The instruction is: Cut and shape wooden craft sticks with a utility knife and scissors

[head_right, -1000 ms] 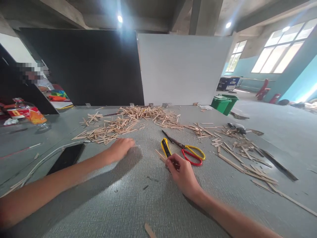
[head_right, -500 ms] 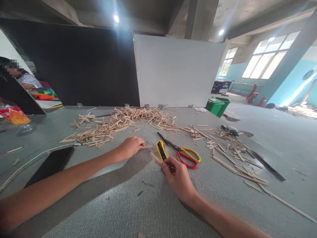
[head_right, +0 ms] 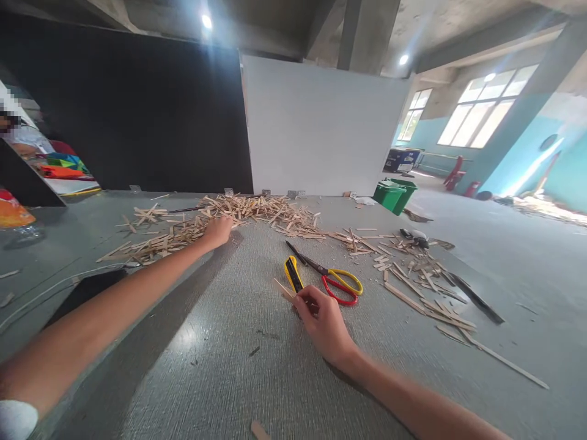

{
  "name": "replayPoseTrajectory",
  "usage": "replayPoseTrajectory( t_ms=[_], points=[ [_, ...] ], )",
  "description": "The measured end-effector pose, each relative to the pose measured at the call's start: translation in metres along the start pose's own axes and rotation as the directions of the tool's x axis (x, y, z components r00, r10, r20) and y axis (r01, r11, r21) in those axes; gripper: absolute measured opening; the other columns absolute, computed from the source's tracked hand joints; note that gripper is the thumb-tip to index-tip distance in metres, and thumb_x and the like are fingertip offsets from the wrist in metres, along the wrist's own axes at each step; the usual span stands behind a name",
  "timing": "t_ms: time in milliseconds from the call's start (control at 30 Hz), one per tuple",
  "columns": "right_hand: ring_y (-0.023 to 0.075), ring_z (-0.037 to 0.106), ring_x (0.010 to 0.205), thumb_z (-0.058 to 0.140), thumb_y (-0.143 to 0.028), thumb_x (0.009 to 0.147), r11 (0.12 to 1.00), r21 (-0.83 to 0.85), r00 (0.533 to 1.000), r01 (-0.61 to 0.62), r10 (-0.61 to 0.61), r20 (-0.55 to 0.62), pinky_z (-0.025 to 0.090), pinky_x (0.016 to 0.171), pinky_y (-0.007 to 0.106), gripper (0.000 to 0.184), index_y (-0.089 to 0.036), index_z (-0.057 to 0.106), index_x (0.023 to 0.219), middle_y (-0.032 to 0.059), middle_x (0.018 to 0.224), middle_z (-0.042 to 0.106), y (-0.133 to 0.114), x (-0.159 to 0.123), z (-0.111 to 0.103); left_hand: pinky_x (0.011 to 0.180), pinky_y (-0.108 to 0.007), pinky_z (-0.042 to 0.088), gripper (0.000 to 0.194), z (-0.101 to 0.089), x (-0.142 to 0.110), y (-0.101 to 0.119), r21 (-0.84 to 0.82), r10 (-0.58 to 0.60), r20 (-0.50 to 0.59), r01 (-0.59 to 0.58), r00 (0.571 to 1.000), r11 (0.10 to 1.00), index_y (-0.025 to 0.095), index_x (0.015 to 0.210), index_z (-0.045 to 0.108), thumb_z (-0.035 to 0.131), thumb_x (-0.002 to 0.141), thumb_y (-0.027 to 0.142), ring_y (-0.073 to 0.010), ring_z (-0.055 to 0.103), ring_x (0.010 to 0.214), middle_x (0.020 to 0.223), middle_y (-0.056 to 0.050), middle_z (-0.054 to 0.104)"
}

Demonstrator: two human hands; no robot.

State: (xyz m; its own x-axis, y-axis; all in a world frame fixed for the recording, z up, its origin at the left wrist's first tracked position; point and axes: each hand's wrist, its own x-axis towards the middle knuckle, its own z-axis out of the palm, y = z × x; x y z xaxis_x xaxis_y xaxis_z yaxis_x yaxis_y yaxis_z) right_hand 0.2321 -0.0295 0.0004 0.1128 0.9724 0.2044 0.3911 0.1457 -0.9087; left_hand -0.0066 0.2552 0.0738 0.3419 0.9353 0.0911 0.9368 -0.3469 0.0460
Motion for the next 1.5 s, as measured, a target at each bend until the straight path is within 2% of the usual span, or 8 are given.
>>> replayPoseTrajectory(
  t_ms=[233,367,533,700,833,1067,1367,1500],
  points=[
    [0.0185,0.062,0.067,0.057,-0.058,0.098,1.0,0.01,1.0,-0.01,0.01,-0.015,0.049,0.06,0.029,0.04,-0.02,0.065,0.089,0.0029,0.075,0.068,-0.001,0.002,0.001,0.094,-0.047,0.059,0.037,0.012,-0.043,0.005,0.053,-0.025,-0.034,0.027,0.999,0.998,0.016,0.132,0.062,0.067,0.101,0.035,-0.0265,0.067,0.112,0.132,-0.012,0.064],
    [0.0182,0.061,0.066,0.055,-0.056,0.099,1.0,-0.006,1.0,-0.023,0.023,-0.016,0.048,0.059,0.028,0.038,-0.021,0.065,0.09,0.0034,0.075,0.069,0.001,0.003,0.0,0.091,-0.045,0.059,0.03,0.013,-0.085,0.014,-0.063,0.085,0.011,-0.085,0.996,0.994,0.016,0.125,0.065,0.066,0.101,0.035,-0.0242,0.069,0.106,0.125,-0.01,0.068],
    [0.0177,0.06,0.065,0.056,-0.05,0.1,0.999,-0.048,1.0,-0.007,0.006,-0.004,0.048,0.06,0.028,0.031,-0.021,0.065,0.091,0.0023,0.075,0.068,0.003,0.003,0.0,0.079,-0.03,0.054,0.01,0.01,-0.141,0.031,-0.352,0.29,0.044,-0.257,0.956,0.9,0.02,0.088,0.074,0.069,0.095,0.025,-0.0192,0.072,0.082,0.085,-0.002,0.075],
    [0.016,0.054,0.057,0.051,-0.039,0.103,0.986,-0.13,0.992,0.105,-0.095,0.082,0.043,0.055,0.027,0.025,-0.023,0.062,0.088,-0.0017,0.066,0.06,-0.005,-0.003,0.003,0.068,-0.026,0.053,0.025,0.025,-0.189,0.06,-0.566,0.267,-0.072,-0.259,0.961,0.782,0.02,0.125,0.06,0.054,0.102,0.027,-0.015,0.07,0.075,0.109,-0.006,0.074],
    [0.0173,0.056,0.066,0.051,-0.03,0.103,0.945,-0.206,0.956,0.252,-0.21,0.206,0.043,0.064,0.029,0.018,-0.023,0.063,0.091,0.0018,0.078,0.065,-0.012,-0.011,0.005,0.069,-0.027,0.052,0.031,0.034,-0.219,0.08,-0.73,0.315,-0.154,-0.322,0.937,0.602,0.02,0.128,0.057,0.035,0.111,0.034,-0.0146,0.065,0.069,0.092,-0.003,0.073],
    [0.0185,0.06,0.071,0.045,-0.024,0.104,0.898,-0.257,0.907,0.356,-0.267,0.324,0.046,0.067,0.03,0.022,-0.022,0.065,0.095,0.0044,0.083,0.066,-0.011,-0.012,0.005,0.075,-0.028,0.053,0.028,0.038,-0.231,0.076,-0.785,0.486,-0.24,-0.462,0.841,0.413,0.021,0.123,0.062,0.039,0.111,0.031,-0.0172,0.071,0.081,0.09,-0.004,0.075],
    [0.0187,0.072,0.079,0.043,-0.031,0.108,0.906,-0.301,0.937,0.298,-0.218,0.273,0.053,0.073,0.029,0.03,-0.023,0.069,0.119,0.0053,0.093,0.078,-0.008,-0.013,0.008,0.07,-0.025,0.049,0.016,0.051,-0.229,0.075,-0.604,0.578,-0.323,-0.634,0.749,0.484,0.02,0.108,0.064,0.048,0.106,0.018,-0.0145,0.069,0.073,0.089,-0.003,0.076],
    [0.0184,0.068,0.063,0.041,-0.035,0.107,0.855,-0.47,0.974,0.219,-0.162,0.159,0.049,0.06,0.028,0.033,-0.024,0.071,0.1,0.0019,0.072,0.074,-0.016,0.002,-0.002,0.067,-0.025,0.046,0.015,0.05,-0.23,0.072,-0.586,0.616,-0.314,-0.658,0.723,0.473,0.019,0.103,0.065,0.051,0.105,0.022,-0.0146,0.067,0.071,0.087,-0.003,0.074]
  ],
)
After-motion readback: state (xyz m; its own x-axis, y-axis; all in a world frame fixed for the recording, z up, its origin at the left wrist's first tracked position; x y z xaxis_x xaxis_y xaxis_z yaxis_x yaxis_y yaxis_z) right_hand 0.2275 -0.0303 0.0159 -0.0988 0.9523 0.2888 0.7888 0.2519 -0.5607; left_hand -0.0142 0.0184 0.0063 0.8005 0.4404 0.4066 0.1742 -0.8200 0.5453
